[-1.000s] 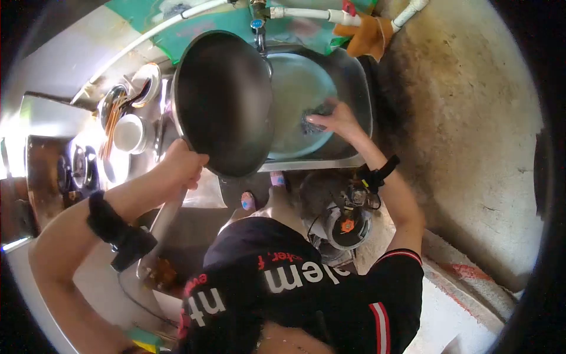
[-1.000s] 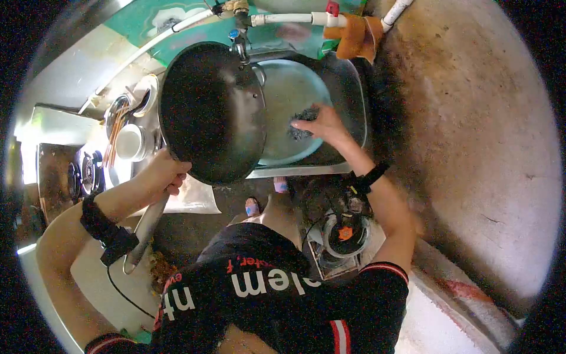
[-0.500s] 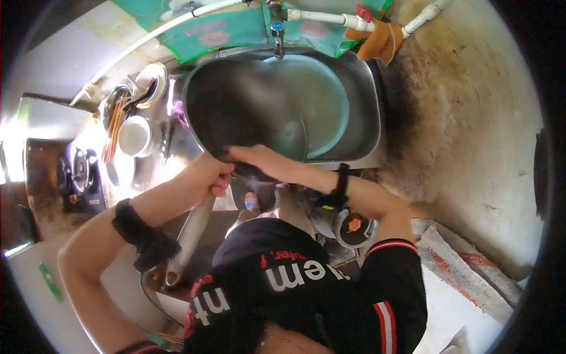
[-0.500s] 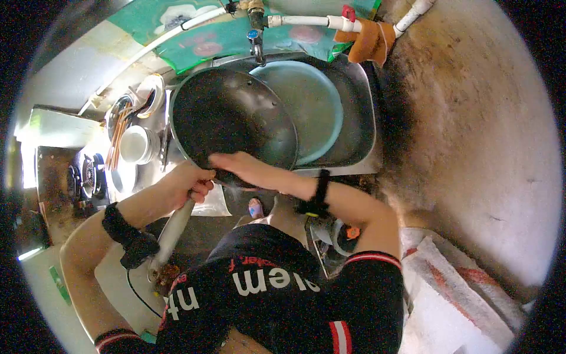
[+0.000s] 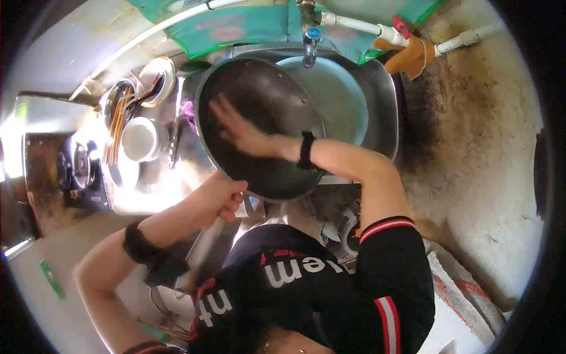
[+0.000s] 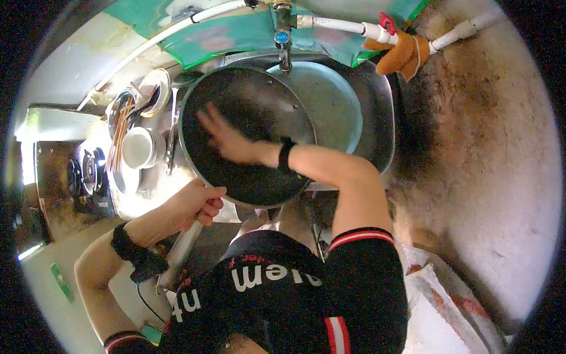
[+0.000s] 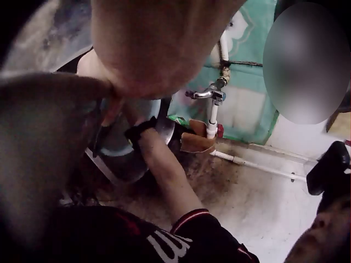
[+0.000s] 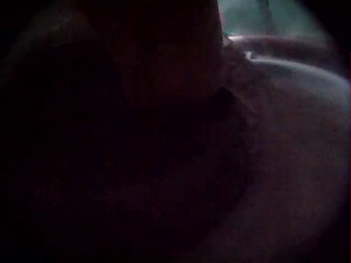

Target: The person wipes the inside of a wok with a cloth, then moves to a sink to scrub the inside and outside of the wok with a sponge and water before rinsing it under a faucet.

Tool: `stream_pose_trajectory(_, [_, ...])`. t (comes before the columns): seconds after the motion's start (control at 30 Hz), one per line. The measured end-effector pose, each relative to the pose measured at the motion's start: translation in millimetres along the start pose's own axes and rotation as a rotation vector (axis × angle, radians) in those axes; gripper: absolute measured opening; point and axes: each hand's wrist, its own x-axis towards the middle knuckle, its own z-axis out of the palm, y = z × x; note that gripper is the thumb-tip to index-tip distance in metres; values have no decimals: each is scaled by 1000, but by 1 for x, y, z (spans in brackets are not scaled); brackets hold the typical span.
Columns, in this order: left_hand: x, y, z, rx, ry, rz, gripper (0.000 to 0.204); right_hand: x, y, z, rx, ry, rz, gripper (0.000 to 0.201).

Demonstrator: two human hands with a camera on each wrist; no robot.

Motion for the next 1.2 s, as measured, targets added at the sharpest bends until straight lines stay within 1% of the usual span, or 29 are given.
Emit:
stream_pose_trajectory(0.07, [8, -3, -6, -1, -36, 12, 16, -31, -52, 5, 148, -126, 40, 60])
stream_pose_trajectory(0.1, [7, -3, -7, -1, -43, 18, 16, -55, -59, -4, 196, -305, 115, 58])
stream_pose_trajectory(0.13, [6, -4, -7, -28, -35, 15, 16, -82, -58, -24, 247, -486, 192, 57])
stream_pose_trajectory(0.17, [5, -6, -7, -54, -27, 4, 17, -107, -41, -45, -6, -602, 197, 56])
stream_pose_trajectory(0.2, [4, -7, -6, -56, -32, -4, 17, -129, -12, -66, -259, -716, 200, 54])
stream_pose_trajectory(0.23, [3, -8, -3, -72, -7, -11, 14, -132, 25, -96, -359, -761, 230, 55])
stream_pose_trajectory(0.3, [4, -10, -1, -86, 19, -29, 11, -98, 47, -134, -1030, -713, -12, 59])
stream_pose_trajectory(0.33, [4, -9, -2, -86, 12, -16, 13, -76, 62, -136, -1025, -578, -51, 60])
stream_pose_trajectory(0.37, [4, -10, -2, -95, 2, -1, 16, -52, 69, -127, -1019, -452, -96, 62])
stream_pose_trajectory(0.43, [6, -7, 0, -71, -1, -7, 16, -15, 62, -78, -1008, -226, -65, 61])
stream_pose_trajectory(0.47, [5, -5, 0, -30, -7, -18, 17, -6, 54, -40, -651, -53, 51, 63])
stream_pose_trajectory(0.5, [8, -3, -1, -29, -11, -12, 17, -2, 39, -9, -360, 83, 17, 62])
stream_pose_trajectory(0.57, [12, -5, -5, 12, -33, -40, 17, 0, -27, 14, 175, 27, 150, 61])
stream_pose_trajectory(0.6, [10, -6, -5, 20, -41, -39, 17, -13, -48, 21, 246, -6, 220, 54])
stream_pose_trajectory(0.63, [9, -4, -5, 0, -56, -11, 17, -39, -67, 8, 294, -116, 129, 49])
stream_pose_trajectory(0.67, [8, -3, -5, -20, -70, 15, 17, -64, -70, -2, 448, -225, 229, 47])
stream_pose_trajectory(0.7, [5, -3, -2, -58, -37, 29, 16, -93, -66, -17, 380, -385, 328, 47])
stream_pose_trajectory(0.77, [8, -7, -5, -68, -61, 2, 16, -137, -35, -67, -272, -722, 330, 50])
stream_pose_trajectory(0.8, [10, -8, -7, -73, -79, -18, 16, -163, 32, -89, -526, -739, 250, 54])
stream_pose_trajectory(0.83, [8, -5, -3, -76, -79, -22, 16, -134, 37, -117, -843, -756, 165, 56])
stream_pose_trajectory(0.87, [4, 0, 3, -62, -32, -23, 16, -106, 39, -143, -1161, -755, 75, 57])
stream_pose_trajectory(0.9, [3, 3, 7, -46, 12, -24, 16, -86, 67, -147, -1199, -577, -22, 61])
stream_pose_trajectory(0.93, [5, 4, 8, -46, 12, -23, 16, -65, 86, -138, -1233, -399, -123, 65])
stream_pose_trajectory(1.0, [9, 8, 9, 22, 3, -12, 16, -26, 73, -89, -1030, -187, 53, 65])
stream_pose_trajectory(1.07, [11, 14, 9, 16, -4, -45, 15, -11, 41, -14, -362, 207, 146, 55])
stream_pose_trajectory(1.1, [12, 14, 11, 7, -20, -86, 14, -9, 10, -10, -157, 107, 128, 50])
stream_pose_trajectory(1.13, [12, 12, 12, 7, -28, -89, 14, -11, -21, -11, 45, 11, 112, 45])
stream_pose_trajectory(1.2, [13, 17, 9, 25, -66, -85, 13, -52, -48, -12, 127, -186, -38, 38])
